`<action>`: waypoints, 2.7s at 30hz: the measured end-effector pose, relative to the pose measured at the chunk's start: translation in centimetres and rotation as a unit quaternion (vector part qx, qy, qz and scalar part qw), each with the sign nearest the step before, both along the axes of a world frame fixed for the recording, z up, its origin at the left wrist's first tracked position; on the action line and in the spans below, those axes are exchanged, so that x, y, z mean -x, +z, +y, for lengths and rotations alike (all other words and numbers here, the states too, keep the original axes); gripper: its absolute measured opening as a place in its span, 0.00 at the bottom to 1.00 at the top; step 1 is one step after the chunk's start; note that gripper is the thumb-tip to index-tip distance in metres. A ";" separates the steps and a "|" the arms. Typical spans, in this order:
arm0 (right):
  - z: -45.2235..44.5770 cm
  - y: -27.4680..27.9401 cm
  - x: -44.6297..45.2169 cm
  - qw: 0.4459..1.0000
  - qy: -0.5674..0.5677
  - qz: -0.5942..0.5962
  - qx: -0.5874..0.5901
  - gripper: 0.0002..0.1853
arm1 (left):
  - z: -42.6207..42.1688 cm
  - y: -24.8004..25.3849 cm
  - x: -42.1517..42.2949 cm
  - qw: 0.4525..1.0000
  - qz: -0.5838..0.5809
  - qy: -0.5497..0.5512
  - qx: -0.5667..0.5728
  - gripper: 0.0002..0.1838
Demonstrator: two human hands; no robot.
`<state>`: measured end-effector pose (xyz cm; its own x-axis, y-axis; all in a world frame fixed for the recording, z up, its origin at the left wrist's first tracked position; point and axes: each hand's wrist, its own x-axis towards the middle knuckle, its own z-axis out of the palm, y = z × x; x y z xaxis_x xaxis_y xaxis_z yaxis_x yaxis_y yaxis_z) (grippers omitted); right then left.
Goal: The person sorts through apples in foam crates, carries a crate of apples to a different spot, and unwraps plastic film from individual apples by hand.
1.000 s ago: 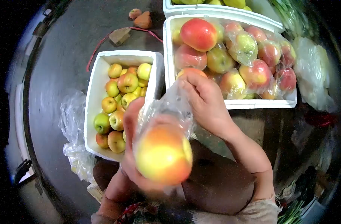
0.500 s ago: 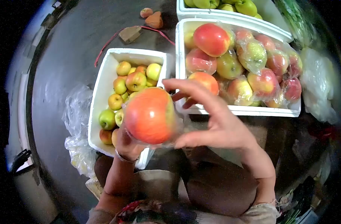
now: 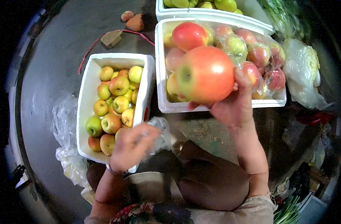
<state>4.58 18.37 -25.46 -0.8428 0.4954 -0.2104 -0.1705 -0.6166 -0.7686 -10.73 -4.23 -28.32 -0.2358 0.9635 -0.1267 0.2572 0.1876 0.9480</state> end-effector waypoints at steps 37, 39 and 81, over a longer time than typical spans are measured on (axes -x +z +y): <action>-4.4 -0.8 3.6 0.797 0.146 -0.007 -0.585 0.16 | -8.9 -10.2 12.3 0.918 0.349 0.168 0.090 0.31; -5.9 -1.9 4.6 0.786 0.244 -0.018 -0.567 0.14 | -9.3 -10.4 11.3 0.910 0.356 0.135 0.162 0.34; 12.9 1.8 0.9 0.775 -0.261 -0.206 -0.537 0.44 | -9.3 -10.3 7.4 0.955 0.283 0.088 -0.010 0.29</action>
